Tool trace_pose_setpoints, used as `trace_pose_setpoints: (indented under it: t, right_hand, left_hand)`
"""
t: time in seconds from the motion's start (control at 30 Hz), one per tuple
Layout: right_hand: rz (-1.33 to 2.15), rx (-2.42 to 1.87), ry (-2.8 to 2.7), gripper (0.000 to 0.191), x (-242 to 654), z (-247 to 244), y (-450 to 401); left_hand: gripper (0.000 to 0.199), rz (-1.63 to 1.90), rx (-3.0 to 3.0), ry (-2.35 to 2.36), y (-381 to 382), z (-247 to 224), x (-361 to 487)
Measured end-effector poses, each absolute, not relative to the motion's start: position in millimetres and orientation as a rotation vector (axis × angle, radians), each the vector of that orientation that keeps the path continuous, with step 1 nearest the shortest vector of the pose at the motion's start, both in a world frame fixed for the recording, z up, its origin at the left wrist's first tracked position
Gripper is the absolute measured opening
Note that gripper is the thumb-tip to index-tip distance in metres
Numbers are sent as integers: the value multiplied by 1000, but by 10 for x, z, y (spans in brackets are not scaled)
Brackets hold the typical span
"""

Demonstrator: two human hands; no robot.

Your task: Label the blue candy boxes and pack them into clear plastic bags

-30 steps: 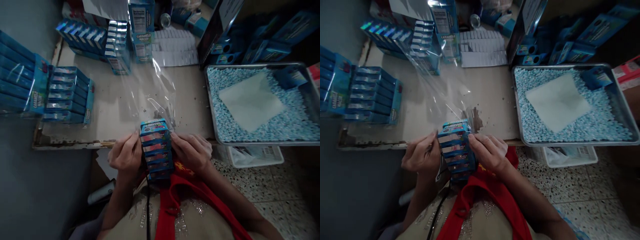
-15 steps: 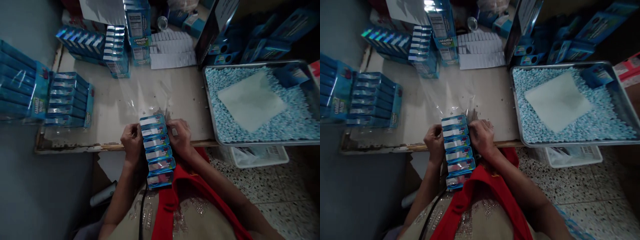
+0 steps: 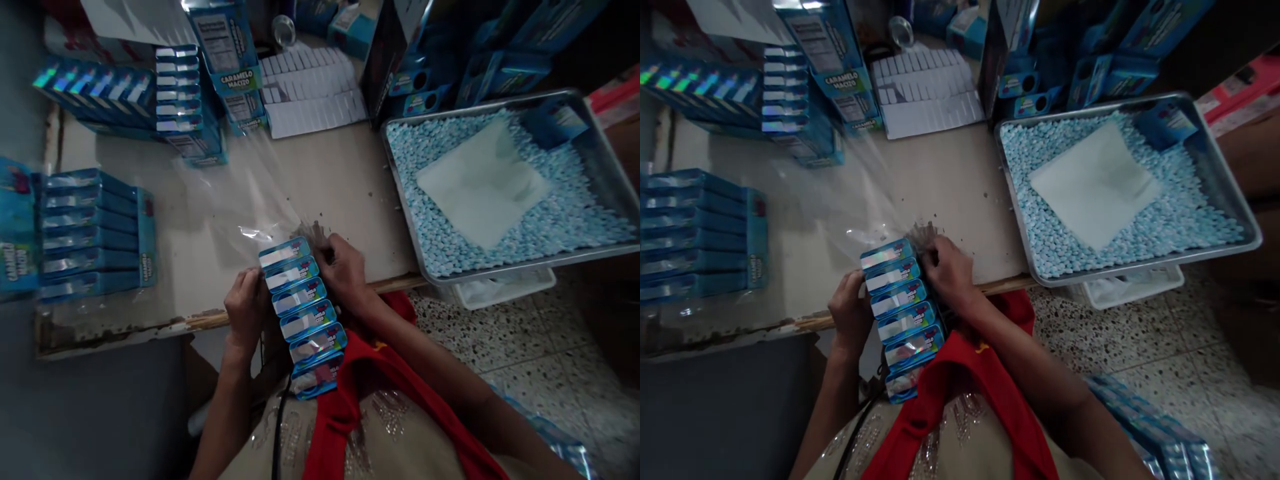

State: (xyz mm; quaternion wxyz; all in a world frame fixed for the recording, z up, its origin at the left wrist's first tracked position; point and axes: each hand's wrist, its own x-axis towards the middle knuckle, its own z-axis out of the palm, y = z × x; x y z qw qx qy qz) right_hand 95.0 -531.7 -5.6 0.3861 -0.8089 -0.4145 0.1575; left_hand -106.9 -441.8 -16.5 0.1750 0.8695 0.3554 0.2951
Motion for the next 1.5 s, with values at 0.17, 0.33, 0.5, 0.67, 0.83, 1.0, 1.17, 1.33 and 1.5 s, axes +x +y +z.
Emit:
trace_pose_setpoints:
  t: [0.17,0.33,0.5,0.67,0.83,1.0,1.17,1.33,1.5]
  right_hand:
    - [279,-1898,-1303,14,911,7,-5572]
    - [194,-1829,-1308,18,951,-1,-5814]
    - [242,-1964,-1106,14,1030,-156,-5794]
    - [258,-1981,-1057,15,1046,-271,-5720]
    - [246,-1968,-1145,15,1038,-237,-5770]
    - [295,-1958,-1206,13,1039,-229,-5798]
    - [367,-1883,-1117,16,1026,-145,-5791]
    - [279,-1803,-1296,19,948,72,-6011]
    - [268,-1896,-1144,18,921,194,-6133]
  left_hand:
    - [12,930,2447,998,-4633,-117,-1036]
    - [14,818,2441,1022,-4737,-151,-976]
    - [14,722,2471,1121,-4660,-171,-883]
    - [11,610,2523,1278,-4689,-131,-816]
    - [9,608,2543,1253,-4639,-96,-810]
    - [15,438,2626,1210,-4606,-77,-804]
    - [12,404,2549,1057,-4654,-91,-918]
    - [21,348,2552,854,-4708,56,-1158]
    - [20,376,2586,872,-4740,107,-1176]
